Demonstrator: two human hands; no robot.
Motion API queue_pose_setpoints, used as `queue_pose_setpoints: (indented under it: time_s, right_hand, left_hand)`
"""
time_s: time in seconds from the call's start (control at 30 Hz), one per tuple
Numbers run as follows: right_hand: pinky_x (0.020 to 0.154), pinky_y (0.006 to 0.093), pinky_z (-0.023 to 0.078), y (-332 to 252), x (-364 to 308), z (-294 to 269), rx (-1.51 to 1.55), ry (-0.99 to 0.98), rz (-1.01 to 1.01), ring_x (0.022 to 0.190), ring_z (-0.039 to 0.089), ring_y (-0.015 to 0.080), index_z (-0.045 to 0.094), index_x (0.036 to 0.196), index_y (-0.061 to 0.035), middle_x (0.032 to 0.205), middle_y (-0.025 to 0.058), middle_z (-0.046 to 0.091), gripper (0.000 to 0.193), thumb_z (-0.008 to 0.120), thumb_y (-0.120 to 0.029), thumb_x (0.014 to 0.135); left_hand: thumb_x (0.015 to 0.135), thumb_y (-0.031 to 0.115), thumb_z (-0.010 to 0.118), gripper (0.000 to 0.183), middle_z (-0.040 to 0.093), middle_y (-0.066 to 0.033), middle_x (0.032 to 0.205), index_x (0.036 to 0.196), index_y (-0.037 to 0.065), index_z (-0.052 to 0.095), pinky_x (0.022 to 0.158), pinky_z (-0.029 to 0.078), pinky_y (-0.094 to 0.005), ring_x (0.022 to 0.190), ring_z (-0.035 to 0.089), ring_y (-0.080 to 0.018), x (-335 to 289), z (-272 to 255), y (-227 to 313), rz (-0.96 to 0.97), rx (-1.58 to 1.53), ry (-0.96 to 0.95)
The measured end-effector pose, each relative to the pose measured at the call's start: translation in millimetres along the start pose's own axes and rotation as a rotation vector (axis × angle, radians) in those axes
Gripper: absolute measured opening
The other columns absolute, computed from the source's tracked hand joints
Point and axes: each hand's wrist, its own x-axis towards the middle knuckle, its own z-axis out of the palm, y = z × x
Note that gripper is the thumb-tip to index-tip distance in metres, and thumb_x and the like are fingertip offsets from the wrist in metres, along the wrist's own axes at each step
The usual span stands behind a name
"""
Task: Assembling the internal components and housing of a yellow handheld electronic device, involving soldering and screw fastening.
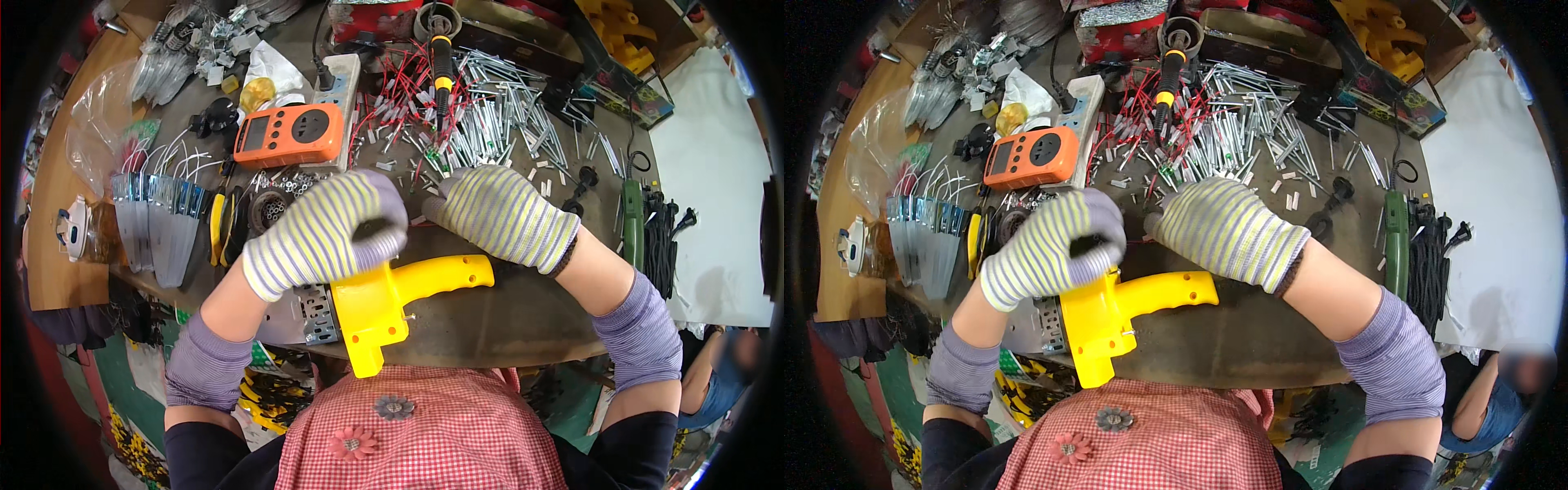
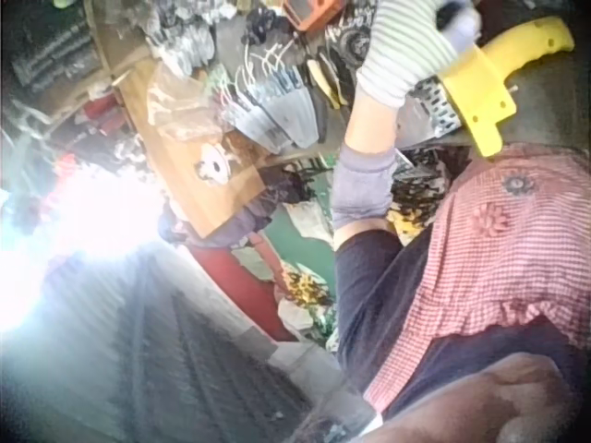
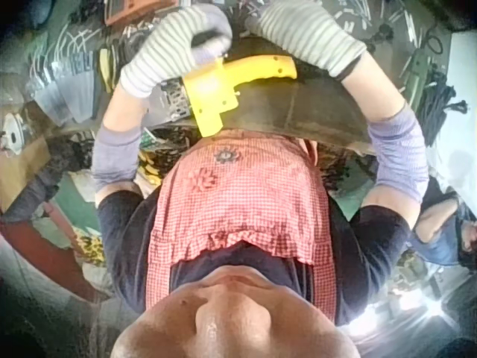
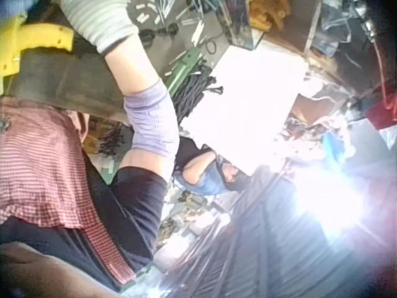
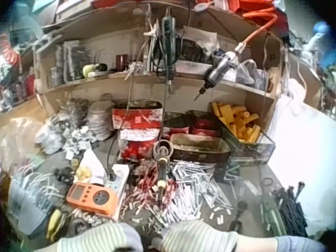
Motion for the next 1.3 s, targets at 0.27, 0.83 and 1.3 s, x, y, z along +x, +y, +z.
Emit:
queue_pose_setpoints:
  time_s: [0.27,0.83,1.3]
  right_hand:
    - [0.067,0.0421,0.055,6,9,3,0.105,-0.02,0.046,0.078,0.069,0.0334,0.064,0.101,-0.0081,0.08,0.0129,0.067,0.017,0.063,-0.017,0.086]
    - [0.078,0.0423,0.053,-45,22,-5,0.828,0.258,0.183,0.086,0.065,0.0344,0.066,0.095,-0.0054,0.089,0.0134,0.067,0.02,0.069,-0.015,0.078]
    - [0.07,0.0335,0.055,-16,-13,-20,0.641,0.335,0.296,0.079,0.067,0.0253,0.067,0.109,-0.004,0.094,0.0117,0.067,0.024,0.069,-0.006,0.085]
  left_hand:
    - [0.083,0.011,0.068,0.018,0.068,-0.0138,0.096,0.099,0.006,0.07,0.083,0.054,-0.0421,0.092,0.067,-0.0323,18,7,-19,-0.036,0.581,0.016]
    - [0.07,0.01,0.076,0.026,0.068,-0.0073,0.092,0.094,0.007,0.067,0.068,0.053,-0.0334,0.076,0.066,-0.0247,-27,-34,3,-0.181,0.199,0.117]
    - [0.077,0.012,0.067,0.016,0.069,-0.0051,0.101,0.093,0.01,0.069,0.08,0.054,-0.0369,0.093,0.066,-0.0252,-64,-24,26,0.155,0.513,-0.045]
